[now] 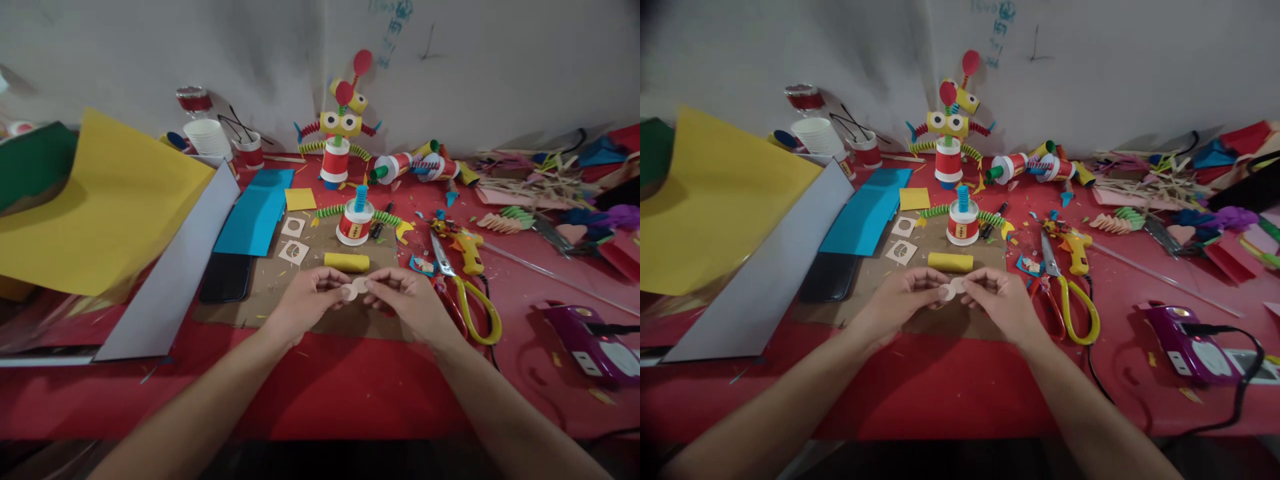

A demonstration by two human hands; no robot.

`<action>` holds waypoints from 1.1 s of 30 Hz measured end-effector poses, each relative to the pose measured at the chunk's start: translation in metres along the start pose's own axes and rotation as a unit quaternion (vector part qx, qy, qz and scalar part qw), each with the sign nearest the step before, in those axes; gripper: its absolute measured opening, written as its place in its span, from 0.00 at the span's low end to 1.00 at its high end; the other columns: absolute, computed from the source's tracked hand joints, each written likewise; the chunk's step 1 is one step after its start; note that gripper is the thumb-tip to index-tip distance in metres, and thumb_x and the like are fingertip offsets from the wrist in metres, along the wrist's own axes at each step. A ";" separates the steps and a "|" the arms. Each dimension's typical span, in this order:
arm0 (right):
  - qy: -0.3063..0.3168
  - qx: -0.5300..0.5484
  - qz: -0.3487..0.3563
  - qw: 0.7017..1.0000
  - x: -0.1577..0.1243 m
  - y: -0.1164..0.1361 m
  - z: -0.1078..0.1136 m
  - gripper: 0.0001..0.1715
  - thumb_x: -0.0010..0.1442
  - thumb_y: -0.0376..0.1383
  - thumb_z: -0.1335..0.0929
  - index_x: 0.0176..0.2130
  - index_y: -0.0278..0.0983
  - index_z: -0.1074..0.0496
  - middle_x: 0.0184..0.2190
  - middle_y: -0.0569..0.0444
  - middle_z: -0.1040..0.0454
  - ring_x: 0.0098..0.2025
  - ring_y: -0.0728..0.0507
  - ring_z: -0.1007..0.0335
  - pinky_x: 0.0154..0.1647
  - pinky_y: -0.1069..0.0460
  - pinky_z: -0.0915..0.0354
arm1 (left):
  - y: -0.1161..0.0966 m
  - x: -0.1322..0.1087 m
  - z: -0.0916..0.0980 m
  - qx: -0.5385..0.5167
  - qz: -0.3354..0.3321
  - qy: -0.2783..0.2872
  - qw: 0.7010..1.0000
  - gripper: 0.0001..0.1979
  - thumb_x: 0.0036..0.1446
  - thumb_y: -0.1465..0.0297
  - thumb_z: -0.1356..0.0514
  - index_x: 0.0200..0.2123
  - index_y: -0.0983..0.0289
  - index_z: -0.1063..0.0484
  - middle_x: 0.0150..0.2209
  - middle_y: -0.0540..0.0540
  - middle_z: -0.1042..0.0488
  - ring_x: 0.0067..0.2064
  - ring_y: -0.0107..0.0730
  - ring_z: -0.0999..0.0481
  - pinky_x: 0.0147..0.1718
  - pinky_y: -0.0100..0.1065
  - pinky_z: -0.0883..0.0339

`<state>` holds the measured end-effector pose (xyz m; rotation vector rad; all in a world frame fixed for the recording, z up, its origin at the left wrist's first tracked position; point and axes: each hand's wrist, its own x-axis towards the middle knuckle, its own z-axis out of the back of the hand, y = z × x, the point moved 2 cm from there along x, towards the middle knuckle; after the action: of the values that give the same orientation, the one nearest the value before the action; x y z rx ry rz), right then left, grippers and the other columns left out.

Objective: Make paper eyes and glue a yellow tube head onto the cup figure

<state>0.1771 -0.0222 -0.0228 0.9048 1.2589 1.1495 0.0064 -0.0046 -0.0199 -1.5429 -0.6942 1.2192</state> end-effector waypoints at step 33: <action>-0.057 -0.502 0.190 0.842 -0.039 -0.013 -0.009 0.16 0.63 0.35 0.39 0.44 0.41 0.26 0.39 0.50 0.27 0.36 0.46 0.29 0.34 0.52 0.33 | 0.019 -0.049 -0.017 0.634 -0.288 -0.025 0.718 0.19 0.58 0.75 0.48 0.54 0.65 0.35 0.53 0.57 0.30 0.50 0.42 0.31 0.46 0.41 0.34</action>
<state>0.1724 -0.0640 -0.0275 0.3883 0.2301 1.7713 0.0041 -0.0597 -0.0203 -0.0914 -0.1710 0.8585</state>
